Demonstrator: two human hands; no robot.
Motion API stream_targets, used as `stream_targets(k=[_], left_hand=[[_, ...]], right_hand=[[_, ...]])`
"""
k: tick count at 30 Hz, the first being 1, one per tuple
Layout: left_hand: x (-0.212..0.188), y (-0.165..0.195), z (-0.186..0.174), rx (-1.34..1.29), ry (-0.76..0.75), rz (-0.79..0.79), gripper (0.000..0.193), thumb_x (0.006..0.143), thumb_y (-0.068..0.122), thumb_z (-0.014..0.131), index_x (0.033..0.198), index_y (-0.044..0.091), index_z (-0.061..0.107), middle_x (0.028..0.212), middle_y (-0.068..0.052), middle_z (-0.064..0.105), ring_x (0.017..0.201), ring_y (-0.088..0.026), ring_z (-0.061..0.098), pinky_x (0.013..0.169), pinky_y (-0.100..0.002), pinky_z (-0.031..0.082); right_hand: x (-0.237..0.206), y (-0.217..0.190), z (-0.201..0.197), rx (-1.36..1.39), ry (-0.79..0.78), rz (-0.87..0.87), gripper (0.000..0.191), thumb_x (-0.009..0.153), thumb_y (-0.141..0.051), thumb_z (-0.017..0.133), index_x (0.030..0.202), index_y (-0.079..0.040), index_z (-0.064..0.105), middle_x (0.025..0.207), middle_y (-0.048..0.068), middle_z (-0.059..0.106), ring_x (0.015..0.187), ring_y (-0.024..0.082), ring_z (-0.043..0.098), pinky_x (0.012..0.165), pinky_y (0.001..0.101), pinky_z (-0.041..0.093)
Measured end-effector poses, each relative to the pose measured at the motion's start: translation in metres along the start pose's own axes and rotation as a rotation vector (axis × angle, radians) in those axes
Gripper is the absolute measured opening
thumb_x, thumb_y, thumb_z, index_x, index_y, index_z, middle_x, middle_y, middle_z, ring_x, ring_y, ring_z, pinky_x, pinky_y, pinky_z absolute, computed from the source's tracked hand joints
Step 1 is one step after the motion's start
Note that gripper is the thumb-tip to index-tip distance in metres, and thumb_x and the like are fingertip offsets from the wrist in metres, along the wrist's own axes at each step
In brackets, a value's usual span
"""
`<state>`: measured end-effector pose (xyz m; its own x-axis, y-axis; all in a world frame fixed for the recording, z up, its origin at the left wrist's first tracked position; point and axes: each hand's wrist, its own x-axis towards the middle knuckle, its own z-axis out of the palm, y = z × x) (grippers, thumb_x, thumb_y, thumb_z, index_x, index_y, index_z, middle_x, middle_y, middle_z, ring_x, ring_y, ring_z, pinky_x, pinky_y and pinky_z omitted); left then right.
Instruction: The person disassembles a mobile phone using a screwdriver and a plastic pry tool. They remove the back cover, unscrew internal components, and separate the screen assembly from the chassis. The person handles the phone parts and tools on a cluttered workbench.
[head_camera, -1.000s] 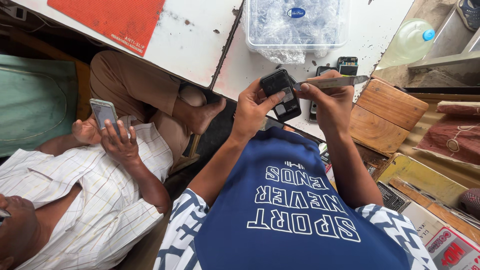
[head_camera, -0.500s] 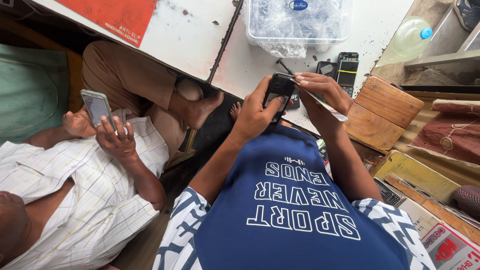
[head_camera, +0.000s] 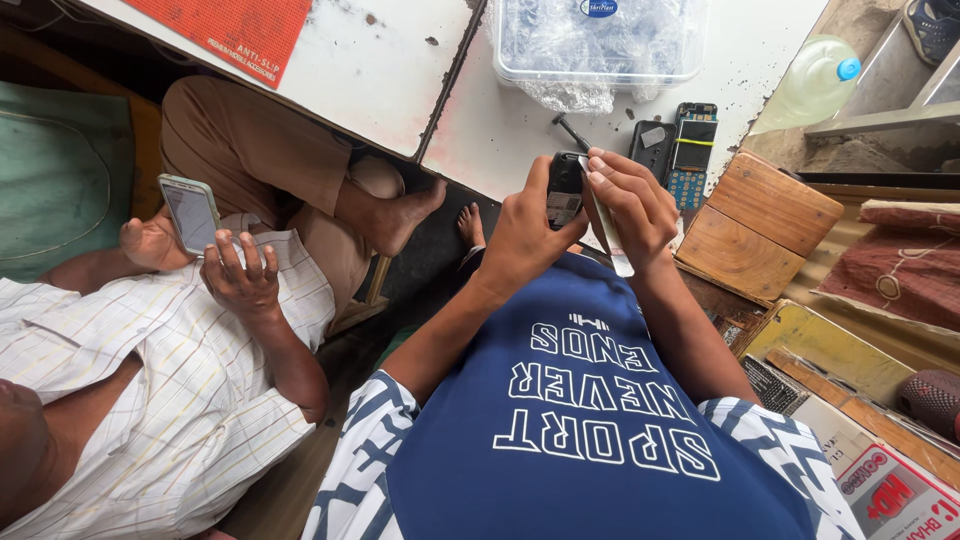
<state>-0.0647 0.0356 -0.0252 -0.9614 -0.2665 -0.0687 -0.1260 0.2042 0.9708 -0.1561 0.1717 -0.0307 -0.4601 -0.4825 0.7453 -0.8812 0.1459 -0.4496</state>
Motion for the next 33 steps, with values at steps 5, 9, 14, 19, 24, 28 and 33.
stream_targets(k=[5,9,14,19,24,28,33], left_hand=[[0.002,-0.003,0.001,0.03,-0.014,-0.02,0.051,0.087,0.021,0.077,0.122,0.001,0.046,0.088,-0.018,0.074,0.086,-0.035,0.079,0.071,-0.041,0.061],[0.001,0.003,-0.012,0.073,-0.108,0.002,0.05,0.087,0.02,0.079,0.12,0.001,0.046,0.088,-0.02,0.074,0.086,-0.035,0.078,0.071,-0.041,0.06],[0.003,0.01,-0.036,0.049,-0.385,-0.295,0.066,0.078,0.02,0.078,0.131,0.004,0.042,0.075,-0.013,0.072,0.063,-0.025,0.074,0.055,-0.037,0.057],[0.003,-0.01,-0.039,-0.171,-0.57,-0.282,0.05,0.086,0.014,0.065,0.128,0.002,0.042,0.083,-0.01,0.073,0.066,-0.017,0.074,0.058,-0.029,0.057],[0.007,-0.031,-0.046,-0.44,-0.46,-0.154,0.042,0.098,0.004,0.066,0.136,0.001,0.049,0.109,-0.013,0.074,0.095,-0.018,0.074,0.078,-0.029,0.059],[0.008,-0.034,-0.057,-0.702,-0.13,-0.453,0.046,0.089,0.007,0.071,0.129,0.002,0.049,0.099,-0.012,0.073,0.078,-0.016,0.076,0.066,-0.028,0.06],[-0.002,-0.031,-0.01,-0.795,0.139,-0.119,0.037,0.096,-0.002,0.079,0.128,-0.006,0.06,0.107,-0.01,0.071,0.097,-0.013,0.07,0.088,-0.026,0.059]], right_hand=[[-0.01,0.0,0.002,0.054,0.012,0.122,0.018,0.093,0.01,0.08,0.104,0.005,0.067,0.104,0.023,0.076,0.105,0.035,0.077,0.088,0.0394,0.064],[-0.012,0.008,-0.02,0.421,-0.067,0.672,0.014,0.096,0.005,0.081,0.103,0.003,0.069,0.102,0.018,0.077,0.091,0.02,0.073,0.077,0.031,0.057],[-0.005,0.025,-0.034,0.888,-0.189,1.056,0.016,0.093,0.003,0.08,0.1,0.001,0.066,0.095,0.012,0.074,0.088,0.016,0.073,0.078,0.0274,0.056],[-0.012,0.01,-0.021,1.041,-0.095,1.045,0.016,0.095,0.006,0.072,0.102,0.0,0.058,0.102,0.013,0.072,0.111,0.022,0.078,0.093,0.0336,0.065],[-0.025,0.002,-0.003,0.842,-0.133,0.928,0.015,0.101,0.009,0.068,0.11,0.002,0.058,0.109,0.013,0.07,0.109,0.021,0.073,0.096,0.0303,0.061],[-0.037,-0.003,0.008,0.671,0.099,0.825,0.016,0.105,0.009,0.068,0.113,0.002,0.056,0.116,0.014,0.069,0.113,0.022,0.071,0.102,0.0301,0.059],[-0.041,-0.014,0.021,0.661,0.218,0.75,0.018,0.105,0.008,0.066,0.115,-0.001,0.053,0.118,0.014,0.066,0.115,0.023,0.071,0.1,0.0323,0.061]])
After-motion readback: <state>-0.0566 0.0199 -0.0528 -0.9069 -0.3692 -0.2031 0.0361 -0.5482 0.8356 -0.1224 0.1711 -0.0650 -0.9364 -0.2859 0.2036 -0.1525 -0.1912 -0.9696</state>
